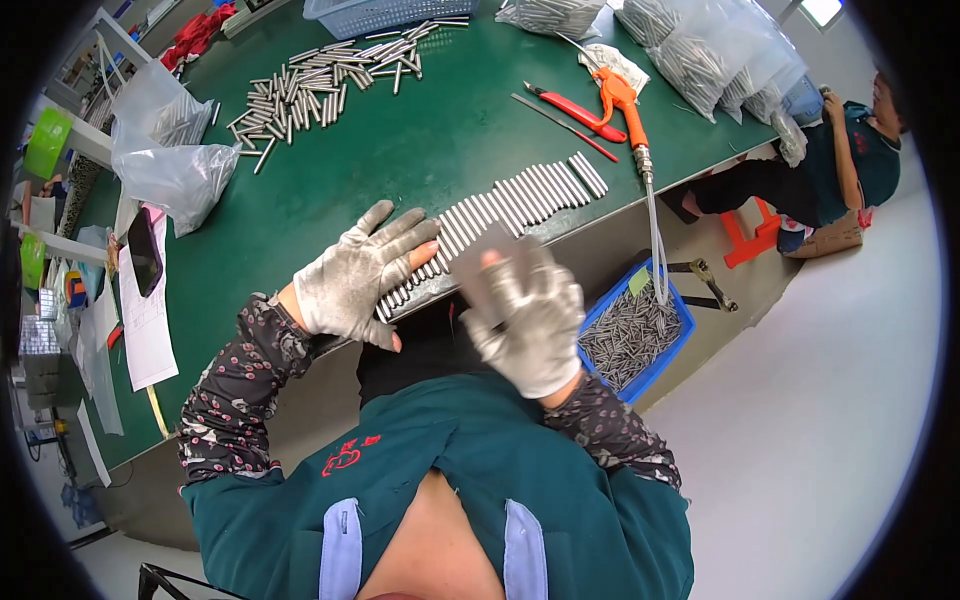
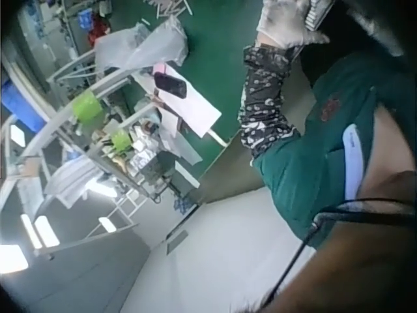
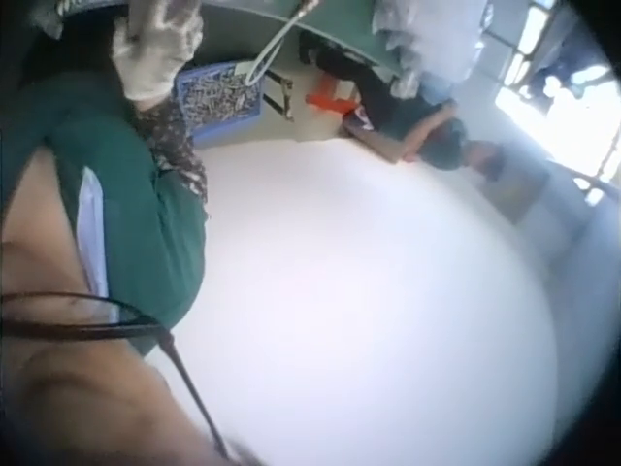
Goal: Organizing and cleaning small metal rods at an industrial workbench.
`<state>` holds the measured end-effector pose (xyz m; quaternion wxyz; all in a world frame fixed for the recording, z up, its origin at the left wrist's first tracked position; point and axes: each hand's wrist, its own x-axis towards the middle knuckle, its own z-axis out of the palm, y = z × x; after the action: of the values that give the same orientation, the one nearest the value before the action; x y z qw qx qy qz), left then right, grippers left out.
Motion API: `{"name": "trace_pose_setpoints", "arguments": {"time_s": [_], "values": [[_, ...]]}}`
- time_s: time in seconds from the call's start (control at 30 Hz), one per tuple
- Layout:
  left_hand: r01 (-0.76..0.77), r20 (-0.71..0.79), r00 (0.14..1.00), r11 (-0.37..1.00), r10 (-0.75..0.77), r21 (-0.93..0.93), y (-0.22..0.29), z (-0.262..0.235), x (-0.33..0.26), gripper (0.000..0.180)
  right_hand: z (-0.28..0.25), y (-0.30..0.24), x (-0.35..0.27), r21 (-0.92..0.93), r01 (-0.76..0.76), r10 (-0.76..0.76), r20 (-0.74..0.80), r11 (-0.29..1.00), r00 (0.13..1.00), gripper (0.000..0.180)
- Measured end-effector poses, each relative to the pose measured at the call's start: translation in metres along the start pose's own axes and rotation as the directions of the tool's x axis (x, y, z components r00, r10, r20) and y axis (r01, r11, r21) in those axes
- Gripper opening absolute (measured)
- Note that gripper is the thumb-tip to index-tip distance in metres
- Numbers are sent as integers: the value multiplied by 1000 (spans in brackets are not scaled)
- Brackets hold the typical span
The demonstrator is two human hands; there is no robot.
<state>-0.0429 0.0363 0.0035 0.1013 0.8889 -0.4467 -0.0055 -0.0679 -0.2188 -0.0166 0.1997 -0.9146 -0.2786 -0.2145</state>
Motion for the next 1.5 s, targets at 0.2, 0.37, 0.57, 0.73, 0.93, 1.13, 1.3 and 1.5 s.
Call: {"name": "trace_pose_setpoints", "arguments": {"time_s": [0.2,0.37,0.57,0.73,0.93,1.13,1.3,1.5], "values": [[8,-6,1000,1000,-9,-18,2,-3,10,106,-2,-20,5,10,111,-112,99,994,989,60],[-35,-56,998,999,33,-21,-3,5,8,105,-9,-13,9,52,30,-31,21,998,999,65],[-21,-57,998,999,20,-30,-2,5,9,104,-6,3,19,-21,-145,145,-30,989,989,53],[-24,-78,997,999,20,-42,-3,7,9,106,0,-11,13,-46,5,-3,44,999,999,57],[-25,-66,998,998,21,-53,-3,7,10,106,0,-23,7,59,144,-149,94,988,984,61],[-36,-86,996,999,34,-30,-5,11,9,106,-3,-20,12,35,93,-95,49,995,994,56],[-18,-67,998,1000,17,-20,-4,7,8,107,-12,14,21,-125,-144,136,-70,982,988,54],[38,-125,991,999,-40,-21,1,-13,-6,108,-12,14,11,-18,-93,91,-90,995,992,57]]}}
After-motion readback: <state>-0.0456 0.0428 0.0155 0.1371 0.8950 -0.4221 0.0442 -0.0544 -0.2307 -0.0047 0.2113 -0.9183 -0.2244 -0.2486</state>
